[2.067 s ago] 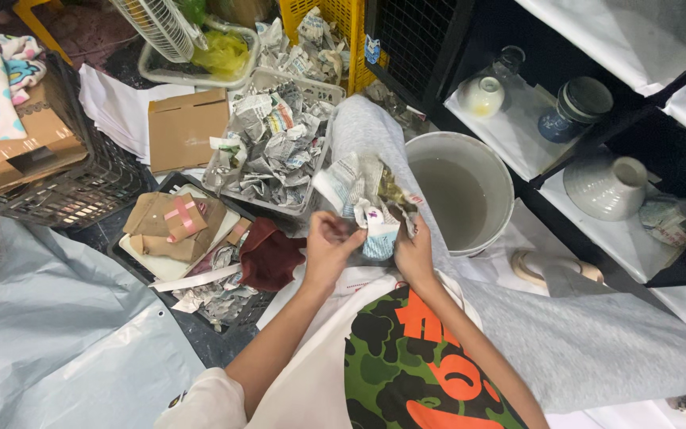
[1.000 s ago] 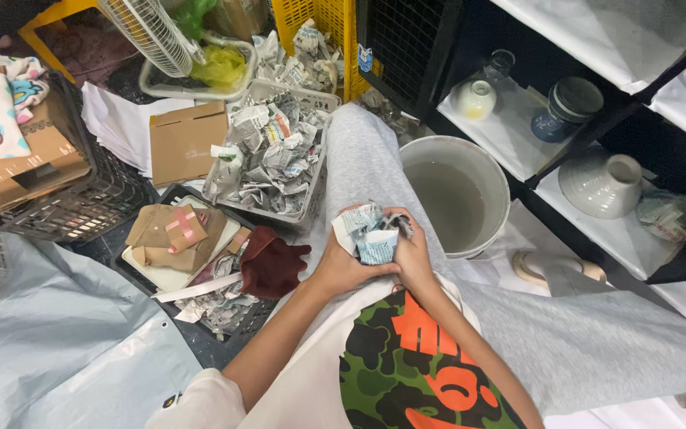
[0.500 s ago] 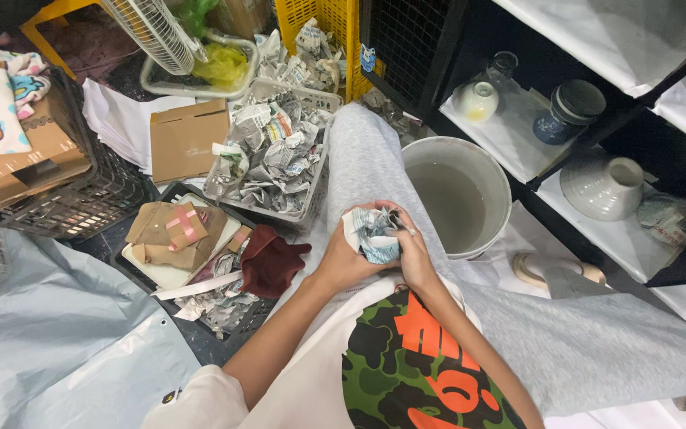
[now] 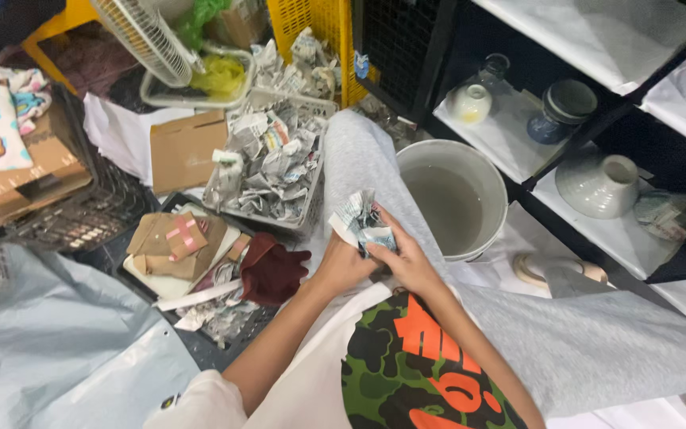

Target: The person sits on the floor and wraps small ceramic items, including cups and bowls, with newspaper. They fold the paper around each item and place the wrapped pieces onto a nearby shelf.

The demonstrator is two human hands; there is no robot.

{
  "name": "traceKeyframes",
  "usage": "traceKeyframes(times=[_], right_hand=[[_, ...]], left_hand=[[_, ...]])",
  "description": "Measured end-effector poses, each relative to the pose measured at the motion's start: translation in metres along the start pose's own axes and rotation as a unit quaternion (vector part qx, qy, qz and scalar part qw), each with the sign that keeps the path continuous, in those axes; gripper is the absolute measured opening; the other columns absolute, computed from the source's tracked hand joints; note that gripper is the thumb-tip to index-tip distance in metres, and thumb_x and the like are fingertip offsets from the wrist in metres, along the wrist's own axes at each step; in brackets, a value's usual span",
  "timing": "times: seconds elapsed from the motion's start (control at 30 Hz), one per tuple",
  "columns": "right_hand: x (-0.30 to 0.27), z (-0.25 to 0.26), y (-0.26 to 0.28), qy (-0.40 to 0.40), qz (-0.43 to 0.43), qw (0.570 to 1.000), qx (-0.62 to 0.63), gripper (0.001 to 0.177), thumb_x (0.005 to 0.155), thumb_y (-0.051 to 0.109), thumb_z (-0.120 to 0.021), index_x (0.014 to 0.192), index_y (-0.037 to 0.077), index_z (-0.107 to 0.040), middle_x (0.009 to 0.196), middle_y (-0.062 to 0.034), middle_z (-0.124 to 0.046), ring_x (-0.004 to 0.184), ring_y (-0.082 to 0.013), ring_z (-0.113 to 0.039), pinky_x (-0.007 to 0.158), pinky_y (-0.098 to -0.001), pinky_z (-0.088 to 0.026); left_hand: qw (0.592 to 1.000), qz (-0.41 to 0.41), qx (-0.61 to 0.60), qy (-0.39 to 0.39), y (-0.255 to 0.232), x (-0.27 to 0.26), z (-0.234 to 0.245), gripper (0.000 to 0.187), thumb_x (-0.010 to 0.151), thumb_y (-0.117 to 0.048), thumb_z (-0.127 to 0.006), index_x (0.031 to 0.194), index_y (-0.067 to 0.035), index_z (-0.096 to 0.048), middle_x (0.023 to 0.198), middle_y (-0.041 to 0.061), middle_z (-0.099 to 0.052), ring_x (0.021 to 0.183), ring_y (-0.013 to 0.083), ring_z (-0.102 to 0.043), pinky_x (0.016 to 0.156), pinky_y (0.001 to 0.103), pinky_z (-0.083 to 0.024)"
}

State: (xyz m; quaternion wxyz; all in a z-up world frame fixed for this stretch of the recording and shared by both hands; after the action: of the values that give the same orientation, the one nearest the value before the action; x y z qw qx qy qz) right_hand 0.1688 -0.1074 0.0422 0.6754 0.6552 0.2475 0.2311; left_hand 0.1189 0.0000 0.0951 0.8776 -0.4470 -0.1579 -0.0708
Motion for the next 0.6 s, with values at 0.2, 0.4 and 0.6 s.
traceKeyframes(times=[0.2, 0.4, 0.6], right_hand=[[0.009, 0.015, -0.026, -0.058, -0.006, 0.997, -0.042, 0.065, 0.095, 0.018, -0.064, 0.154, 0.000, -0.042, 0.141, -0.0171, -0.064, 0.126, -0.0180, -0.060, 0.108, -0.0282, -0.044], [0.008, 0.006, -0.012, -0.020, 0.076, 0.996, -0.035, 0.055, 0.098, 0.006, -0.056, 0.151, -0.002, -0.046, 0.154, -0.0175, -0.052, 0.143, -0.0230, -0.048, 0.116, -0.0317, -0.035], [0.016, 0.015, -0.009, -0.037, 0.072, 0.997, -0.007, 0.050, 0.094, 0.004, -0.054, 0.144, 0.000, -0.057, 0.145, -0.0142, -0.063, 0.134, -0.0211, -0.058, 0.112, -0.0303, -0.041]], left_hand=[[0.962, 0.010, -0.273, 0.019, 0.000, -0.012, 0.017, 0.054, 0.093, -0.023, -0.073, 0.143, -0.007, -0.061, 0.157, 0.014, -0.043, 0.151, 0.0291, -0.036, 0.123, 0.042, -0.030], [0.932, 0.091, -0.350, -0.013, 0.060, -0.006, 0.013, 0.022, 0.101, -0.010, -0.075, 0.117, 0.005, -0.073, 0.144, 0.013, -0.059, 0.127, 0.0237, -0.057, 0.105, 0.038, -0.047], [0.946, 0.129, -0.296, 0.042, 0.060, 0.016, 0.011, 0.063, 0.077, -0.002, -0.083, 0.134, -0.008, -0.058, 0.124, 0.008, -0.066, 0.112, 0.0192, -0.062, 0.100, 0.035, -0.050]])
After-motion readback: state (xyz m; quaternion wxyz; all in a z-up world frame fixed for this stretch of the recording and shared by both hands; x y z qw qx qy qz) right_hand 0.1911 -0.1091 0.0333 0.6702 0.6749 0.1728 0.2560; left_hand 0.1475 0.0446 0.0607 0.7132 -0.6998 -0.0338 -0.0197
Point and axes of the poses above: each hand's wrist, its own x-axis towards the middle knuckle, its own z-axis out of the back of the hand, y = z × x, the point moved 9 cm from there along x, towards the middle knuckle
